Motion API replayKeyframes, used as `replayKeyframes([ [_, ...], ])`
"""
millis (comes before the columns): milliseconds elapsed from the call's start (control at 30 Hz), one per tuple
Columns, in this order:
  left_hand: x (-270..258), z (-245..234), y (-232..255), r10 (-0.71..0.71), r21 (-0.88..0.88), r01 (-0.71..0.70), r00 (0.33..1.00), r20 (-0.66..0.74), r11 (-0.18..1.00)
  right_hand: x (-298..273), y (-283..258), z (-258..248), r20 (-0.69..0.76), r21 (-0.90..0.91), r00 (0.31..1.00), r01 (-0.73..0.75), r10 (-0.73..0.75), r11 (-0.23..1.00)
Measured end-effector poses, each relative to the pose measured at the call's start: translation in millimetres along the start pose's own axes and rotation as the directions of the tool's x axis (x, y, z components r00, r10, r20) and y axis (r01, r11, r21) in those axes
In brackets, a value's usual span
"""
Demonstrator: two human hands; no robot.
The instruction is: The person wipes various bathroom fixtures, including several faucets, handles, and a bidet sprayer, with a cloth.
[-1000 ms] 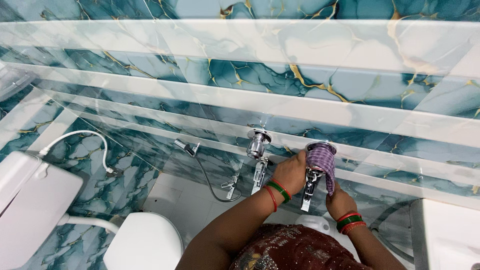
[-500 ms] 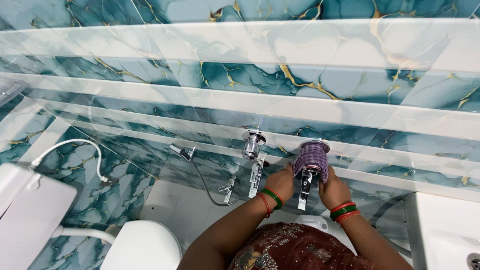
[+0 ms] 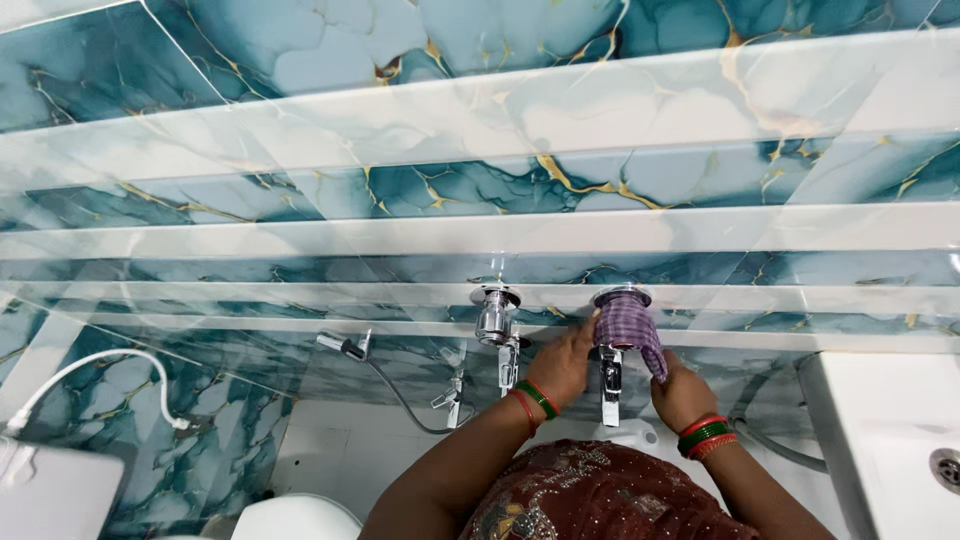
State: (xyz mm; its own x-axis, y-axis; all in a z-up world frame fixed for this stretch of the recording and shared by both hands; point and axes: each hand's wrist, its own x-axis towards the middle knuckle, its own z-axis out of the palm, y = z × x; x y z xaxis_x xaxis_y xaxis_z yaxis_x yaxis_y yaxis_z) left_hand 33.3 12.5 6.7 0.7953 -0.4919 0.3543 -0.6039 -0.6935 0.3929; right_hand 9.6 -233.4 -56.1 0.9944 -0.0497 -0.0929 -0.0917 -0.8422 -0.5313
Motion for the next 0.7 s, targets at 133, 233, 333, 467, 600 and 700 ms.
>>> replayKeyframes([
  [133,-25,-11,-18,-0.001,0.034,-0.007,0.972,0.233,0.999,4,-45,-36,-0.220,0.077,0.969,0.130,-0.110,0.989],
  [233,-29,-18,-17,0.045,0.100,-0.065,0.982,0.186,0.993,6,-76,-42,-0.262,0.128,0.959,0.146,-0.109,0.981],
  [333,-25,-24,-14,0.045,0.084,-0.059,0.985,0.166,0.995,9,-78,-31,-0.272,0.148,0.958,0.137,-0.092,0.980],
  [467,-17,-34,-7,0.042,0.000,-0.043,0.995,0.095,0.999,21,-42,7,-0.062,-0.099,0.997,0.030,-0.036,0.995],
  [600,12,-44,-3,0.163,-0.077,-0.167,0.985,-0.056,0.983,19,-16,37,0.117,-0.194,0.985,-0.099,0.124,0.976],
  [700,21,-43,-6,0.213,-0.019,-0.215,0.973,-0.088,0.976,6,-22,43,0.227,-0.249,0.960,-0.105,0.163,0.963],
])
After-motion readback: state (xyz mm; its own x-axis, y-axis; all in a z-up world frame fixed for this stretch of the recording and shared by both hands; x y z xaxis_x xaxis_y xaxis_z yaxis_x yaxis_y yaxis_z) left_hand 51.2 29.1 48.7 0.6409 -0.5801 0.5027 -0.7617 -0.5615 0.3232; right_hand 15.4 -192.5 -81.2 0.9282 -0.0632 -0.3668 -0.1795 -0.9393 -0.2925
